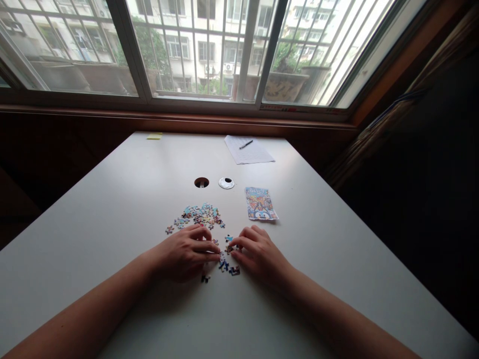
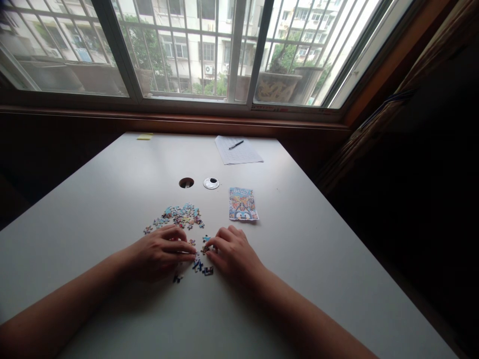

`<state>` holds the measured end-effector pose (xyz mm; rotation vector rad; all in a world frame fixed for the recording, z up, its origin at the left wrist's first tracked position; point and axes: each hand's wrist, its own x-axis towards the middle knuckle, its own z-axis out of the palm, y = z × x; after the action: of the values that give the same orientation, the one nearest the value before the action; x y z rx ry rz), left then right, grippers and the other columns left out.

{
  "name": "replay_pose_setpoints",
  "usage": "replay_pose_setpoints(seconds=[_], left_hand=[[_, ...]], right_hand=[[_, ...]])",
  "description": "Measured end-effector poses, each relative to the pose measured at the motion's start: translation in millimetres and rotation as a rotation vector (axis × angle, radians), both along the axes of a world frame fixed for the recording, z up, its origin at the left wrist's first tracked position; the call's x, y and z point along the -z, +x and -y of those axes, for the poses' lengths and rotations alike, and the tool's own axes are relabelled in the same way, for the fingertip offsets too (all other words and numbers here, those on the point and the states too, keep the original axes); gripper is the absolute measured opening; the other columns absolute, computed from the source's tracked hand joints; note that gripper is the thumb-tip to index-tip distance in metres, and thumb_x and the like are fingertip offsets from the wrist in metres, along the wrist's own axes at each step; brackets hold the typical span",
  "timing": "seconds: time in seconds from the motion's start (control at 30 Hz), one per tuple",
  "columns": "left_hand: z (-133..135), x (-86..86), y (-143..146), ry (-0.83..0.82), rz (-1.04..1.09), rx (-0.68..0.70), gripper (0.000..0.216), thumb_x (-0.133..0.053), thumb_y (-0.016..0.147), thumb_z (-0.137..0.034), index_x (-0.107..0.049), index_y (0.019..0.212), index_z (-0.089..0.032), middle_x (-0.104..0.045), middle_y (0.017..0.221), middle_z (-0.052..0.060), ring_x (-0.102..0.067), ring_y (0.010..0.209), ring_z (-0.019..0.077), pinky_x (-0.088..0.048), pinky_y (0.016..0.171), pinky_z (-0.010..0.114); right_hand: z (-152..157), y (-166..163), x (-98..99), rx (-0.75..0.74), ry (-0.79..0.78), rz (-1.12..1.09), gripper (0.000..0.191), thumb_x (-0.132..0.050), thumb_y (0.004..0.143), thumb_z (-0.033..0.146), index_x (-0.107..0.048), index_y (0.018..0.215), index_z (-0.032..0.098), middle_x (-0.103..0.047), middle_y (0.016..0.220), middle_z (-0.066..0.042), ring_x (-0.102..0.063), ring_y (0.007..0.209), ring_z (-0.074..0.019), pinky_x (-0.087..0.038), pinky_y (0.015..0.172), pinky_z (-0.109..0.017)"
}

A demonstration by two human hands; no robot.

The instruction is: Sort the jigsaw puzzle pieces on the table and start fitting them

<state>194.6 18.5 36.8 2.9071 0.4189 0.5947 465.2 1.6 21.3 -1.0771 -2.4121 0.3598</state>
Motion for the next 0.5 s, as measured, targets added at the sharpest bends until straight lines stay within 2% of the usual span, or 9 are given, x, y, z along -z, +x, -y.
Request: replay_pose_setpoints(seconds=[0.5], left_hand=[[-0.3, 2.6, -0.1, 0.002, 0.003, -0.011, 0.047, -0.06, 0.081, -0.009, -0.064, 0.125, -0.025, -0.071, 0.119, 0.003, -0.056, 0.104, 0.0233, -0.048, 0.09, 0.041]], right_hand=[[-0.9, 0.4, 1.7, 0.009, 0.006, 0.002, 0.012, -0.069, 0.091, 0.024, -0.071, 0.103, 0.024, -0.065, 0.096, -0.005, -0.054, 0.091, -0.0225, -0.041, 0.085, -0.038]])
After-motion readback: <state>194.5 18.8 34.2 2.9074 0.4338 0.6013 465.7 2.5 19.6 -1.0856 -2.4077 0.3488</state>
